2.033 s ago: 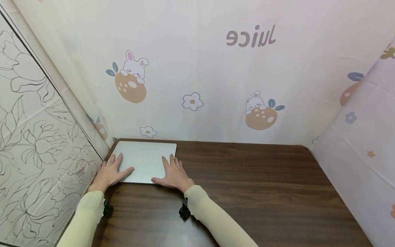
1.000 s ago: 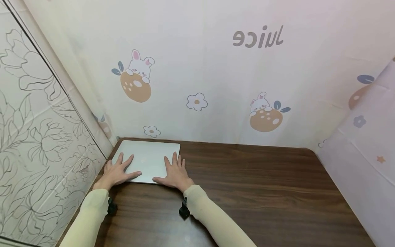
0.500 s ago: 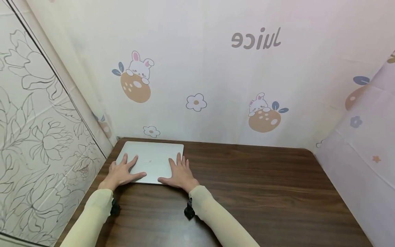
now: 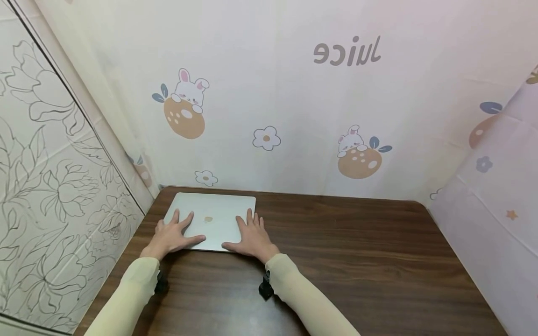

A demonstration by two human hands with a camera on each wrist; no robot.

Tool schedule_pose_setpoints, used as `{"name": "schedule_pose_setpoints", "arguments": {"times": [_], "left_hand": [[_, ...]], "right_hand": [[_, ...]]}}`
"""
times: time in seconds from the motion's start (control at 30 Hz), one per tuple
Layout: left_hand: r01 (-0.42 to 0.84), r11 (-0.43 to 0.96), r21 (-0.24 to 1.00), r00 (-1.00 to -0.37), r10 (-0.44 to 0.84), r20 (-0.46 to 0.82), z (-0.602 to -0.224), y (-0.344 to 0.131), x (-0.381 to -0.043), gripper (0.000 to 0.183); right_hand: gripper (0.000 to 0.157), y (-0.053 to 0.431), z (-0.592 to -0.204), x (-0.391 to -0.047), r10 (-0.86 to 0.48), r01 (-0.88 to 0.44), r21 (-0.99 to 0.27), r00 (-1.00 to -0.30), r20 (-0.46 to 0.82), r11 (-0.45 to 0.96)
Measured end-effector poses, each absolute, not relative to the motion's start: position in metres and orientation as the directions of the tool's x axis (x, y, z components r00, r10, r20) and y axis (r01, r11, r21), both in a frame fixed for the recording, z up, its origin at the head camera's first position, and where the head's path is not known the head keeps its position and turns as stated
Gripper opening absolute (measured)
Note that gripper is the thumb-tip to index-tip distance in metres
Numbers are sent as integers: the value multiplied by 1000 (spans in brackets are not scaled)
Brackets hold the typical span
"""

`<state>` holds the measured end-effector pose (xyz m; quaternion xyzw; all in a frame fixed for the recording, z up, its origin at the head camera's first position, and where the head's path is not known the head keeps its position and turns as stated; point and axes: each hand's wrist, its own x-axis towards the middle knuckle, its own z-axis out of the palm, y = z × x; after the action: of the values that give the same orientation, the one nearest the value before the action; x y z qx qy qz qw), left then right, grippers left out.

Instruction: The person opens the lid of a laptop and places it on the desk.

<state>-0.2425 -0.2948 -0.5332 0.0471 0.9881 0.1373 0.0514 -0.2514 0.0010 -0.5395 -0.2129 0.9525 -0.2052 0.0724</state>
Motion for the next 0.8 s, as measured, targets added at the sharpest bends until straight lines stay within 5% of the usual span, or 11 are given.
{"name": "schedule_pose_setpoints", "arguments": {"times": [0.8], "left_hand": [[137, 945, 296, -987, 155, -39, -542, -314, -262, 98]], "right_hand": [[102, -6, -539, -259, -385, -330, -397, -921, -64, 856]]}}
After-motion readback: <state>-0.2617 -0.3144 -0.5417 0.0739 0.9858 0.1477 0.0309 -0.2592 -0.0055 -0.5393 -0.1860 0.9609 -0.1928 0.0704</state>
